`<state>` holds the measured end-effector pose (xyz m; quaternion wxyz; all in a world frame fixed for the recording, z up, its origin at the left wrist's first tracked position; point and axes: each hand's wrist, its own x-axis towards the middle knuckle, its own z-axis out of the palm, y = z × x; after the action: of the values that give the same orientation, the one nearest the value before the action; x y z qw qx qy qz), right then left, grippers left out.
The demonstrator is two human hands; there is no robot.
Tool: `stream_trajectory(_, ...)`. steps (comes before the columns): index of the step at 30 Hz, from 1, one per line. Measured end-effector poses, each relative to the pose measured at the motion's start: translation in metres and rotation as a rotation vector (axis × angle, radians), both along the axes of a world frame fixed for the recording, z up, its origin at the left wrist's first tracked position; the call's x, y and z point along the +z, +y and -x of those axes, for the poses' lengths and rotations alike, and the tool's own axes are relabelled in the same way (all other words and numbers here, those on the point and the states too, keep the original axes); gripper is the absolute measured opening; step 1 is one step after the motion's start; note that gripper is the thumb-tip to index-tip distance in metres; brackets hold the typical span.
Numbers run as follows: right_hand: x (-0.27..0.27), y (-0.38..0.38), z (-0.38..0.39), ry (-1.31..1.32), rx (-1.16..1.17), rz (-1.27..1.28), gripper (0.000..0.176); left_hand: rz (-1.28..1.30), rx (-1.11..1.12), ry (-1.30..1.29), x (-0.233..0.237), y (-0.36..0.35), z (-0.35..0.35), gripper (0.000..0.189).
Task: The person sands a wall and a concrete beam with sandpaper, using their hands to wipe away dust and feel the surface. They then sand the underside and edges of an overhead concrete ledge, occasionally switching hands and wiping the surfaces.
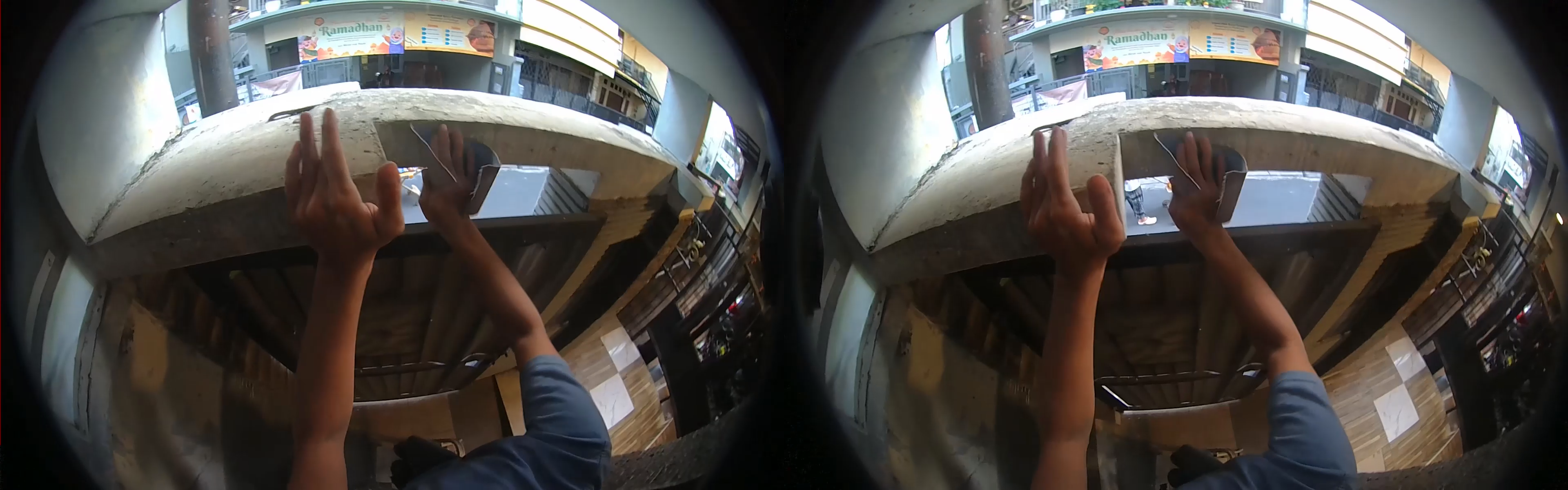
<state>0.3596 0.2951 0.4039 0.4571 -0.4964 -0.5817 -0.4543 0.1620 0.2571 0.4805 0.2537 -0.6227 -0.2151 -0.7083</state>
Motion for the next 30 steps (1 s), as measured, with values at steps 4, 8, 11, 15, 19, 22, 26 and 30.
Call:
stream_trajectory(4,0.019,0.010,0.011,0.033,0.001,-0.050,0.054,-0.005,0.005,-0.026,0.001,0.000,-0.001,0.069)
stream_trajectory(8,-0.018,0.010,0.004,0.038,-0.042,-0.032,0.053,0.002,-0.019,-0.014,0.002,-0.004,0.001,0.067)
stream_trajectory(11,0.048,0.001,0.020,0.022,0.074,-0.104,0.049,0.000,0.010,-0.009,0.000,-0.001,0.000,0.067)
stream_trajectory(15,-0.018,0.021,0.005,0.041,-0.043,-0.034,0.052,-0.016,-0.009,-0.011,0.002,-0.001,0.002,0.066)
stream_trajectory(19,0.005,-0.004,0.002,-0.027,-0.009,0.038,0.050,-0.004,0.019,-0.012,0.000,-0.004,0.001,0.066)
stream_trajectory(22,0.032,0.000,-0.002,0.031,0.049,-0.073,0.045,0.005,-0.010,-0.017,0.000,-0.004,0.001,0.058)
stream_trajectory(26,0.003,0.003,-0.071,0.170,-0.075,-0.287,0.039,0.007,0.008,0.036,0.001,-0.005,0.008,0.059)
stream_trajectory(30,0.012,-0.003,-0.036,0.195,-0.115,-0.321,0.037,0.007,0.037,0.073,0.001,-0.005,0.008,0.069)
